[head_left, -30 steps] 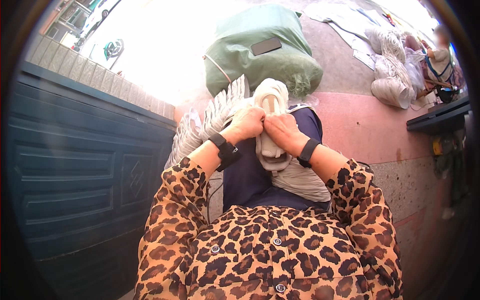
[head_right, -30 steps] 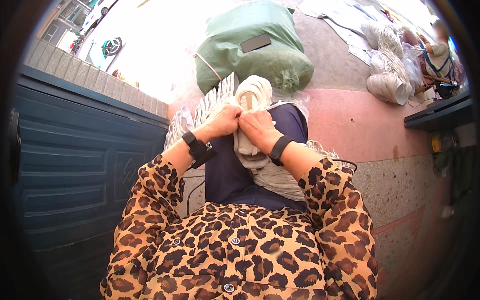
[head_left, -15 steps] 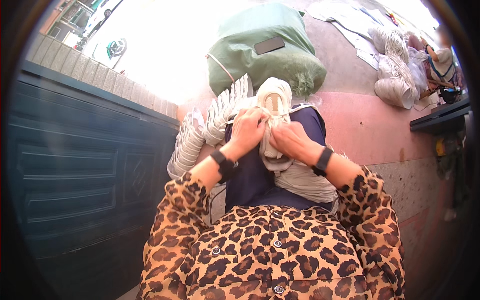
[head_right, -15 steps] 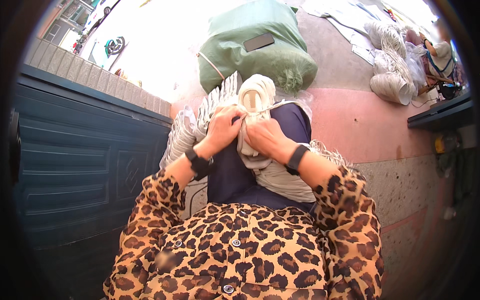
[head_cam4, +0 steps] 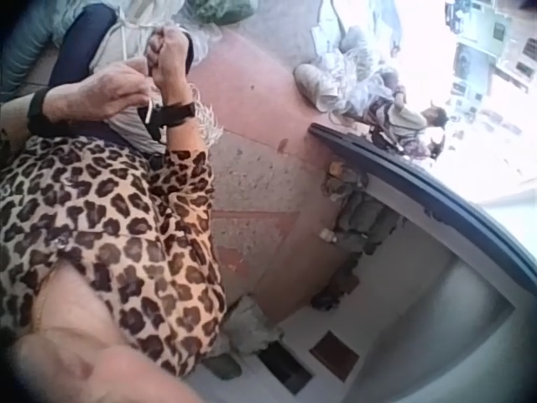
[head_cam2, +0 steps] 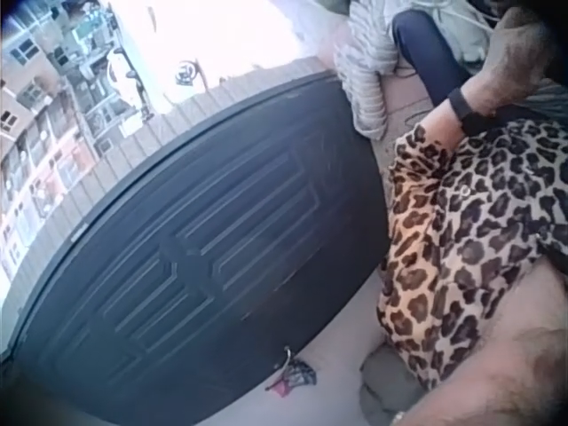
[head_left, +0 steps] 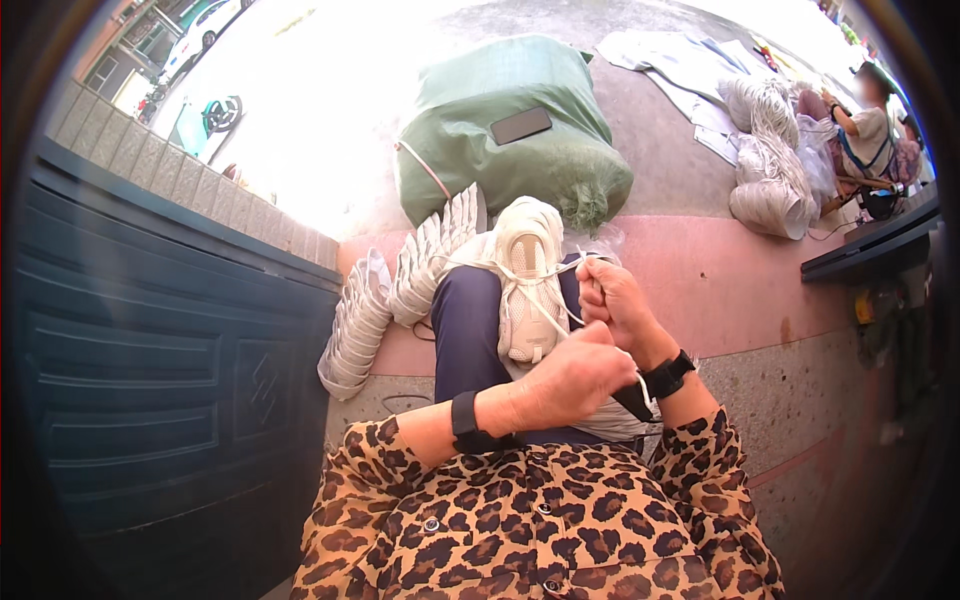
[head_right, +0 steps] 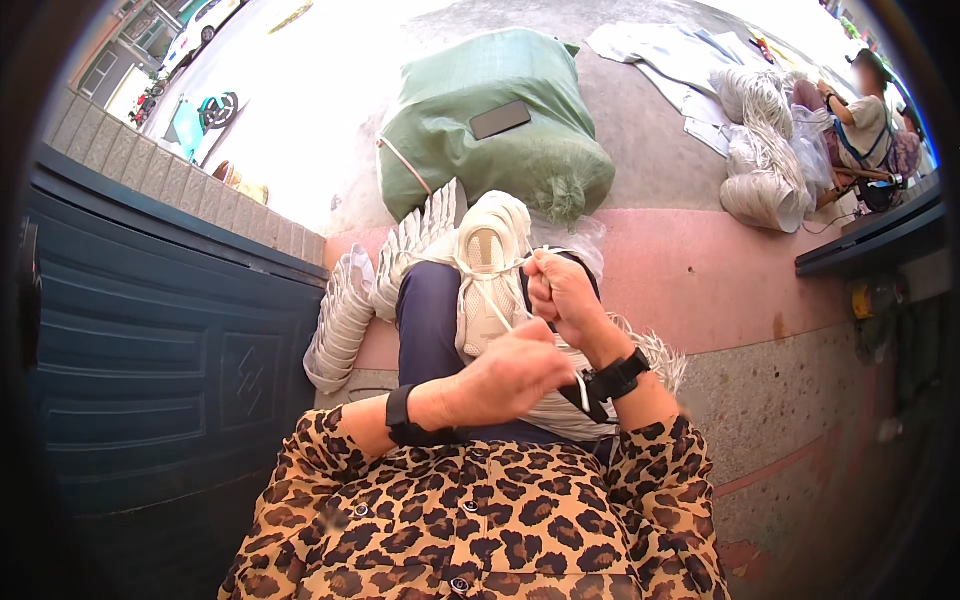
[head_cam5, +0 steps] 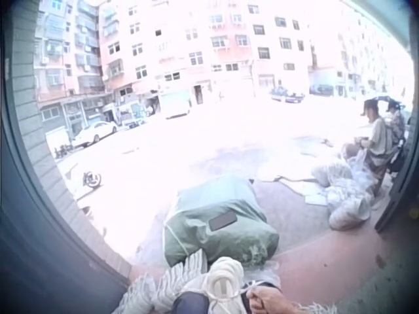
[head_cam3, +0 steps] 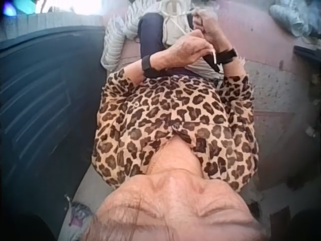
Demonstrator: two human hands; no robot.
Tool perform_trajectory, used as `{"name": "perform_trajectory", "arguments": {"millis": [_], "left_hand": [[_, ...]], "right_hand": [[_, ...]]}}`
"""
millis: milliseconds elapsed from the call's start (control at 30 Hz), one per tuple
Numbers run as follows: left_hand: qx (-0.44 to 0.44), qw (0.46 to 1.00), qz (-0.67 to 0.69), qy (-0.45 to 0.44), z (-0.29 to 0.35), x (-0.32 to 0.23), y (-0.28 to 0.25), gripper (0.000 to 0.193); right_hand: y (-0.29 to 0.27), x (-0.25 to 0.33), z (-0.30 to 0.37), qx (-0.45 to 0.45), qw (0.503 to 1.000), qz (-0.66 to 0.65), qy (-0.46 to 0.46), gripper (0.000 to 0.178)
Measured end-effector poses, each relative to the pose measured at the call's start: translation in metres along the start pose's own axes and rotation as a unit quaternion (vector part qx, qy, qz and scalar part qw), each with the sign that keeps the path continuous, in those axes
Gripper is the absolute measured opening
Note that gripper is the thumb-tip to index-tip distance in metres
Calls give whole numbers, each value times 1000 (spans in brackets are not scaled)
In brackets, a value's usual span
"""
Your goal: Thread laces through the eyelets of a sneaker.
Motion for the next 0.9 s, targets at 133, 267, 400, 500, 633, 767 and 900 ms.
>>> {"name": "perform_trajectory", "arguments": {"millis": [133, 267, 400, 500, 633, 767, 900], "left_hand": [[-311, 931, 48, -186, 22, 45, -55, 15], [-337, 903, 117, -240, 28, 46, -63, 17], [-359, 888, 141, -250, 31, 42, -57, 18], [-370, 884, 130, -255, 36, 45, -56, 17], [-368, 881, 130, -269, 42, 46, -57, 17], [-304, 914, 67, -260, 45, 56, -68, 18], [-177, 940, -148, -250, 38, 79, -113, 21]], "right_hand": [[32, 6, 3, 12, 995, 55, -78, 24], [42, 3, 1, -76, 987, 113, -87, 27], [53, -4, -3, -35, 991, 73, -103, 28], [57, -8, -3, -39, 990, 67, -115, 27], [57, -11, -4, -30, 984, 115, -132, 27], [53, -12, -3, -17, 985, 115, -131, 26], [50, 2, 4, -30, 969, 185, -158, 27]]}}
Point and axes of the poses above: each hand's wrist, its own z-axis away from the middle knuckle, its own y-axis out of the palm, x = y × z, the point moved 3 cm from there along -z, towards the middle knuckle, and after that the axes turned 15 degrees about z, right-handed, at the moved point
